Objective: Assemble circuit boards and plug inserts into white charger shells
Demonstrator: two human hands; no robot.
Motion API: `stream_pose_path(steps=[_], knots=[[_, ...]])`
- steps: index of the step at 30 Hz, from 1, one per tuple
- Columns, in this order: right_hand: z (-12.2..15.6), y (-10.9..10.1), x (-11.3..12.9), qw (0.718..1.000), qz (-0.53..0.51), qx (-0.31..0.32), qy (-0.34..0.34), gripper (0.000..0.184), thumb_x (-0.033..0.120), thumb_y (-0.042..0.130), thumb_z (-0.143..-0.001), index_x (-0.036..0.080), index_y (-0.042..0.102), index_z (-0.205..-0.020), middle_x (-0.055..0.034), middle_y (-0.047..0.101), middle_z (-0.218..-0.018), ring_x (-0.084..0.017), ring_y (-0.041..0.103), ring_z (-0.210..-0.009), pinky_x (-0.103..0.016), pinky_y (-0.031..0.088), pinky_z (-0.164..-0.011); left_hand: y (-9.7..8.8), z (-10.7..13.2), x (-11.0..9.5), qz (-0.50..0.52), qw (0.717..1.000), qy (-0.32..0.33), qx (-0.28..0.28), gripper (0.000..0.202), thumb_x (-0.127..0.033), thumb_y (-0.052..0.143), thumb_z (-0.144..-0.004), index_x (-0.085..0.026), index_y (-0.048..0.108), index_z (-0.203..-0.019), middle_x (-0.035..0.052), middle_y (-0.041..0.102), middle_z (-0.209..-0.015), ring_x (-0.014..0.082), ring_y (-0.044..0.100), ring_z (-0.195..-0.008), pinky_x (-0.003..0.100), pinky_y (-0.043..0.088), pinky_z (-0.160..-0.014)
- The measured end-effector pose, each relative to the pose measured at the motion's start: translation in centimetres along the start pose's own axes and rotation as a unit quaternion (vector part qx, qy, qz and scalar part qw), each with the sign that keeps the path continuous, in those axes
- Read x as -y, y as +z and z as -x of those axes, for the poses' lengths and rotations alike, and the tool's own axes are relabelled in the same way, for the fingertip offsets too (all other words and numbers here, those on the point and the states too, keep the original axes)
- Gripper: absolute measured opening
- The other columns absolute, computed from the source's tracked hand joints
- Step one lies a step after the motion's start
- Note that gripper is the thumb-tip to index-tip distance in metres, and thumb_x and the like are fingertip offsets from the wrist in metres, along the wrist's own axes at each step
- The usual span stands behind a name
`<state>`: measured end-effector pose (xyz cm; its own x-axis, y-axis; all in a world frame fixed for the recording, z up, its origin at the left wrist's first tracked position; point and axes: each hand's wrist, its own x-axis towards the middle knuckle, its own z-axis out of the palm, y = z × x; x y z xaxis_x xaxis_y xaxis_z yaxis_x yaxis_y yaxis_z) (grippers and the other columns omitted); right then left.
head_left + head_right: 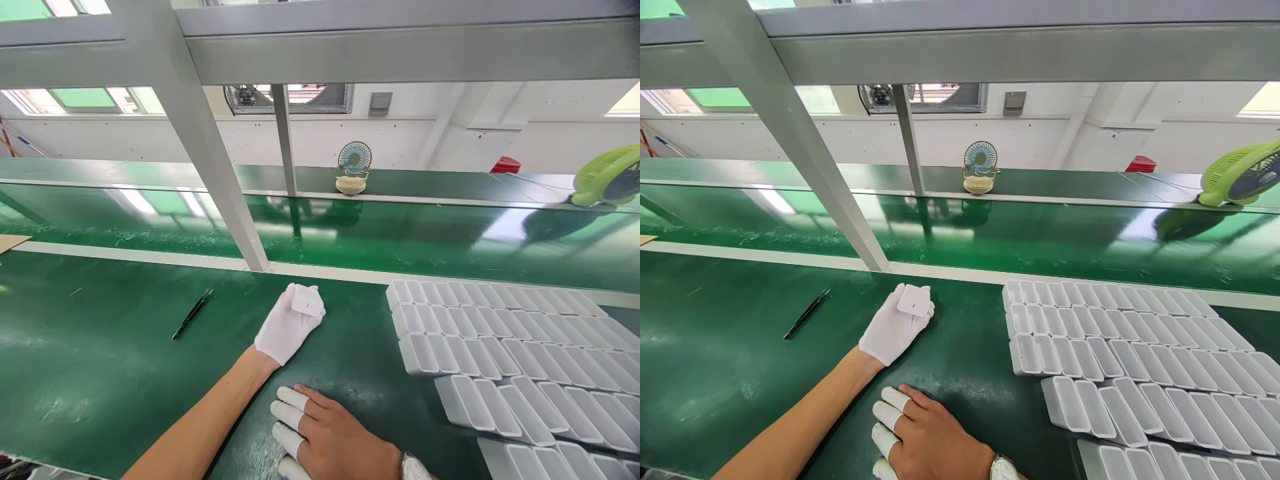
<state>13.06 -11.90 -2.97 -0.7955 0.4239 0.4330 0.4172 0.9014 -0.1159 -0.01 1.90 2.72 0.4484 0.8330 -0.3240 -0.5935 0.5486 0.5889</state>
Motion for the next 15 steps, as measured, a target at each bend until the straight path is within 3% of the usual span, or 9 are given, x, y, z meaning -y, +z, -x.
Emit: stream_pose_path(steps=[5, 10, 15], knots=[[0.00, 0.62, -0.01, 1.000, -0.002, -0.009, -0.005, 0.028, 0.034, 0.060, -0.098, 0.012, 0.073, -0.108, -0.0147, 0.068, -0.129, -0.030, 0.050, -0.136, -0.049, 0.028, -0.124, 0.01, 0.15, -0.38, 0.013, 1.000, -0.023, 0.007, 0.043, -0.049, 0.058, -0.096, -0.014, 0.063, -0.120, 0.0088, 0.067, -0.096, 0.0164, 0.067, -0.086, 0.026, 0.060, -0.071], [0.12, 0.92, -0.05, 1.000, 0.006, -0.001, -0.003, 0.041, 0.038, 0.056, -0.099, 0.012, 0.064, -0.130, -0.0132, 0.061, -0.140, -0.029, 0.046, -0.140, -0.047, 0.029, -0.124, 0.04, 0.23, -0.59, 0.029, 0.999, -0.026, -0.001, 0.040, -0.047, 0.058, -0.096, -0.012, 0.065, -0.115, 0.0094, 0.067, -0.093, 0.0160, 0.066, -0.082, 0.024, 0.060, -0.067], [0.15, 0.93, -0.12, 1.000, 0.010, -0.003, -0.006, 0.043, 0.038, 0.055, -0.100, 0.012, 0.061, -0.134, -0.0128, 0.054, -0.149, -0.029, 0.047, -0.139, -0.046, 0.026, -0.126, -0.25, 0.14, -0.46, 0.002, 1.000, -0.012, 0.012, 0.040, -0.048, 0.055, -0.097, -0.013, 0.066, -0.112, 0.0092, 0.066, -0.093, 0.0156, 0.066, -0.083, 0.024, 0.059, -0.069]])
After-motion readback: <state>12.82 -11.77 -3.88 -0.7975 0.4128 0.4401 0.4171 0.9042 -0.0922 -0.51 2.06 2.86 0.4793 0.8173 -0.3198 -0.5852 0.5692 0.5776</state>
